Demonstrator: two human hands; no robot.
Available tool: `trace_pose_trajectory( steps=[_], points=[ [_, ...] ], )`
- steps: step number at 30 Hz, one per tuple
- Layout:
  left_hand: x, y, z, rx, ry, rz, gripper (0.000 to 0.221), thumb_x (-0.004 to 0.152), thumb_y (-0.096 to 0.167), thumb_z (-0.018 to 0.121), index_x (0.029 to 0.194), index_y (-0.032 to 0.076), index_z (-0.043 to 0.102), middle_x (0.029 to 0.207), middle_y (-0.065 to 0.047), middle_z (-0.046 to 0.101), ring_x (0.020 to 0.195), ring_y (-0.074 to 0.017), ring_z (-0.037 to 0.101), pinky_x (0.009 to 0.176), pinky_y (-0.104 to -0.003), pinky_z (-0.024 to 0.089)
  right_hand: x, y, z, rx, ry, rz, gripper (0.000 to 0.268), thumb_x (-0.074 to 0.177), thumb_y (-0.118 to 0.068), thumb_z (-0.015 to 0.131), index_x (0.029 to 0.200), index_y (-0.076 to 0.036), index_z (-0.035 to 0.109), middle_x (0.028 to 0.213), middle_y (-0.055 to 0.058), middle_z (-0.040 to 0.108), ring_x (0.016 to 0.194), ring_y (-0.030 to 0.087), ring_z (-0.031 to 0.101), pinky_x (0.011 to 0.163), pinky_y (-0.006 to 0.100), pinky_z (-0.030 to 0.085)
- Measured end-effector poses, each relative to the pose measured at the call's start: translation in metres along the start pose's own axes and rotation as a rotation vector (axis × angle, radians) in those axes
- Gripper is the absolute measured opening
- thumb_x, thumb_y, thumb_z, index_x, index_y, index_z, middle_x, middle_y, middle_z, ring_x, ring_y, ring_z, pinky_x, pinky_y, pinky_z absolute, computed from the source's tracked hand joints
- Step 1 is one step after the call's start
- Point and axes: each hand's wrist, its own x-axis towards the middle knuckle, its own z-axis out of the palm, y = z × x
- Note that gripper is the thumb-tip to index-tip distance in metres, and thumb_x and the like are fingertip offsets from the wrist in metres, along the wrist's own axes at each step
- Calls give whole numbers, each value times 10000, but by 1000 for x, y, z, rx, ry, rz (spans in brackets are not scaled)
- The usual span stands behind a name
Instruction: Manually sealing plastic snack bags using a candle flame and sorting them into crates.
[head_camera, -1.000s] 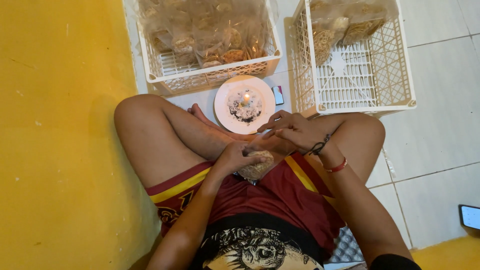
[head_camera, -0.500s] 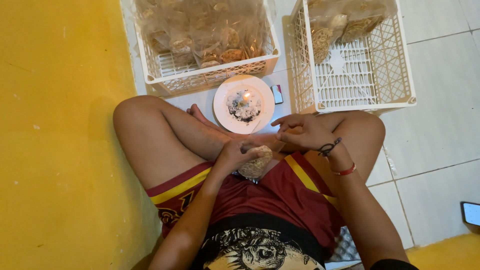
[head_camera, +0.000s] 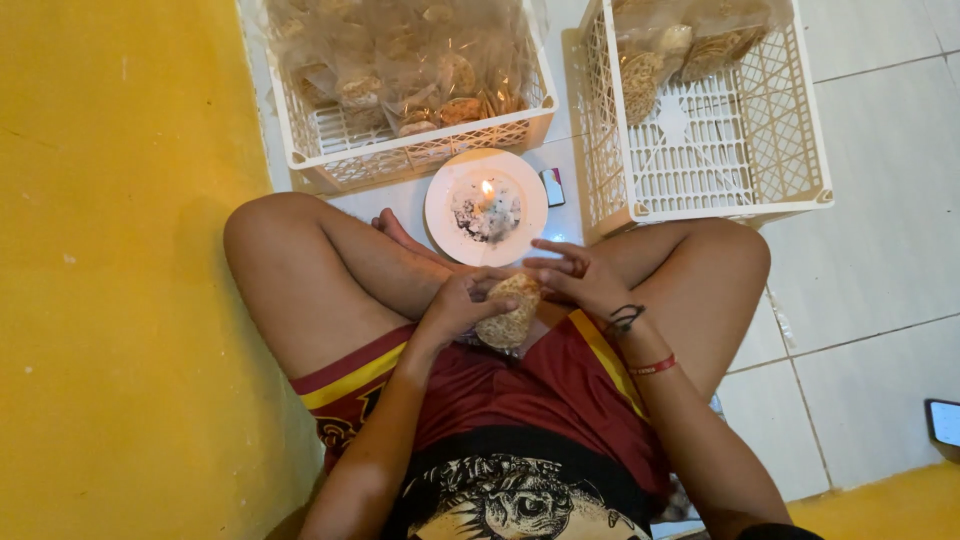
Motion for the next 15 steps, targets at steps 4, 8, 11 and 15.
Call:
trace_pose_trajectory(
  steps=[4, 8, 11, 15],
  points=[
    [-5, 8, 2, 12, -16, -12, 652, 744, 263, 929, 1344, 157, 694, 1141, -124, 765, 1020, -171, 717, 912, -337, 586, -1, 11, 8, -77, 88, 46, 372, 947, -142, 741, 1296, -21, 695, 1158, 191, 756, 969, 217, 746, 778, 351, 647],
    [6, 4, 0, 7, 1, 58, 440, 905, 306, 801, 1319, 190, 705, 1205, -137, 750, 1106, -217, 707, 960, -378, 573, -4, 2, 14, -150, 168, 12, 363, 936, -201, 765, 1257, -36, 727, 1054, 189, 774, 894, 201, 749, 759, 330, 646],
    [6, 1, -3, 16, 52, 117, 323, 974, 296, 728, 1265, 155, 733, 1149, -124, 772, 1089, -218, 717, 956, -381, 571, -11, -4, 23, -121, 120, -13, 420, 895, -153, 794, 1297, -64, 708, 1125, 179, 763, 953, 203, 736, 802, 335, 636],
    [2, 7, -4, -69, 80, 185, 350, 968, 275, 743, 1291, 143, 722, 1135, -136, 777, 1083, -232, 719, 946, -392, 575, 1, 19, 7, -82, 138, -27, 364, 926, -125, 759, 1265, -5, 702, 1132, 169, 763, 970, 204, 731, 804, 322, 639]
  ],
)
